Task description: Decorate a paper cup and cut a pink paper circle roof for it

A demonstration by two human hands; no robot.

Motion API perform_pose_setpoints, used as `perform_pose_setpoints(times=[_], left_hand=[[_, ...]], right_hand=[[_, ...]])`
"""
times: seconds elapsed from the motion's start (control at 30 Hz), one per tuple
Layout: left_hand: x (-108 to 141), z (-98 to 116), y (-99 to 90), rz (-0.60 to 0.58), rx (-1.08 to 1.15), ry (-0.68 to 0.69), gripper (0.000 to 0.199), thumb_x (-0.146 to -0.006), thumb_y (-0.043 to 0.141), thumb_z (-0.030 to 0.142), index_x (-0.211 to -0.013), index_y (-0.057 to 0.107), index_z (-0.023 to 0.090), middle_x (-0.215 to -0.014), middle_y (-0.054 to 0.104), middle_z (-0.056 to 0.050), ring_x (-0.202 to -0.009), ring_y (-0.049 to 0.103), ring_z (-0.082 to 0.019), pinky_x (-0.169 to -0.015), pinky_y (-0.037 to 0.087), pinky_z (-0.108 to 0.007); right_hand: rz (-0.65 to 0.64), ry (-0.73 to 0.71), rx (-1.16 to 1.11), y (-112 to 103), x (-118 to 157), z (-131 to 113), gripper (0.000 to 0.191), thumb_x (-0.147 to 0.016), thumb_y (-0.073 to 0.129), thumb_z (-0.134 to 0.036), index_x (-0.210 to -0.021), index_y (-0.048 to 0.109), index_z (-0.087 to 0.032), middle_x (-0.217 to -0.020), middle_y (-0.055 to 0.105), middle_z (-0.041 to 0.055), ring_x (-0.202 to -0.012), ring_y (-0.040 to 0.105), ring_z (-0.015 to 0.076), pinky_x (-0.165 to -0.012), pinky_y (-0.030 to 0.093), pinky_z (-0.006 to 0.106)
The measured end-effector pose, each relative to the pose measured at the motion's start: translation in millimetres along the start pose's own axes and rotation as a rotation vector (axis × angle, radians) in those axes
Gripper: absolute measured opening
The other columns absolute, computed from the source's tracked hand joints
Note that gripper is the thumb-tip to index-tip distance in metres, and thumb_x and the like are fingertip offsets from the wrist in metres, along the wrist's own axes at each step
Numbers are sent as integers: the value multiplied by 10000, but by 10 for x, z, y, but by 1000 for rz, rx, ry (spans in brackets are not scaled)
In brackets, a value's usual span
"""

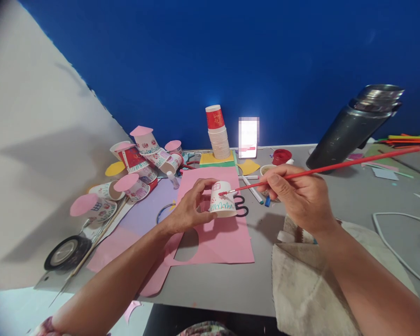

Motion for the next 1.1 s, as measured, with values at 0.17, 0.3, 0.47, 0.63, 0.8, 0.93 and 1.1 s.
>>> perform_pose_setpoints(times=[0.17, 0.3, 0.47, 0.63, 0.8, 0.93, 1.1], left_hand=[[0, -1, 1, -5, 11, -18, 695, -740, 799, 233, -1379, 527, 279, -1391, 491, -94, -1269, 591, -300, -1130, 497, -555], [0, -6, -1, -7, 7, -18, 704, -736, 808, 232, -1380, 533, 297, -1391, 498, -86, -1272, 586, -301, -1125, 501, -548], [-2, -16, -1, -11, 3, -24, 696, -740, 827, 251, -1375, 546, 306, -1390, 503, -85, -1291, 571, -313, -1107, 511, -548], [5, -14, -5, -15, 9, -34, 688, -745, 818, 253, -1377, 551, 306, -1373, 510, -85, -1271, 582, -317, -1090, 522, -540], [5, -29, -3, -20, 16, -42, 686, -746, 808, 254, -1376, 544, 309, -1362, 506, -80, -1293, 571, -322, -1109, 508, -541], [-1, -34, -3, -24, 13, -32, 690, -747, 806, 261, -1383, 541, 307, -1363, 505, -77, -1293, 571, -315, -1128, 494, -545], [-4, -51, -4, -23, 9, -27, 701, -741, 802, 255, -1389, 539, 301, -1371, 508, -80, -1317, 552, -317, -1133, 491, -537]], right_hand=[[-26, -29, 5, 32, 5, -43, 224, -1007, 649, -453, -875, 808, -369, -756, 750, 67, -603, 596, 231, -547, 530, 439], [-21, -34, 16, 10, -11, -27, 229, -990, 661, -479, -865, 815, -365, -754, 748, 74, -598, 606, 240, -526, 527, 449], [-81, -54, 5, 20, -25, -19, 226, -1004, 650, -441, -870, 818, -372, -755, 750, 63, -618, 664, 248, -535, 548, 430], [-66, -42, -11, 28, -7, -35, 238, -1009, 646, -424, -860, 824, -374, -770, 743, 62, -624, 646, 238, -552, 537, 428], [-87, -24, -26, 25, -20, 2, 230, -991, 668, -464, -859, 828, -366, -784, 755, 77, -636, 649, 249, -544, 545, 442], [-103, -12, -66, 9, -29, 40, 213, -992, 676, -468, -881, 829, -368, -779, 763, 72, -623, 637, 233, -524, 526, 414], [-56, 3, -92, -18, -22, 52, 214, -988, 690, -474, -884, 826, -346, -783, 761, 58, -634, 633, 219, -524, 507, 387]])
Point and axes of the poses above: each hand's wrist, its own x-axis away from the middle knuckle, its own y-axis out of the palm, z = x × y, the point moved 8 cm from there along -x, towards the middle knuckle
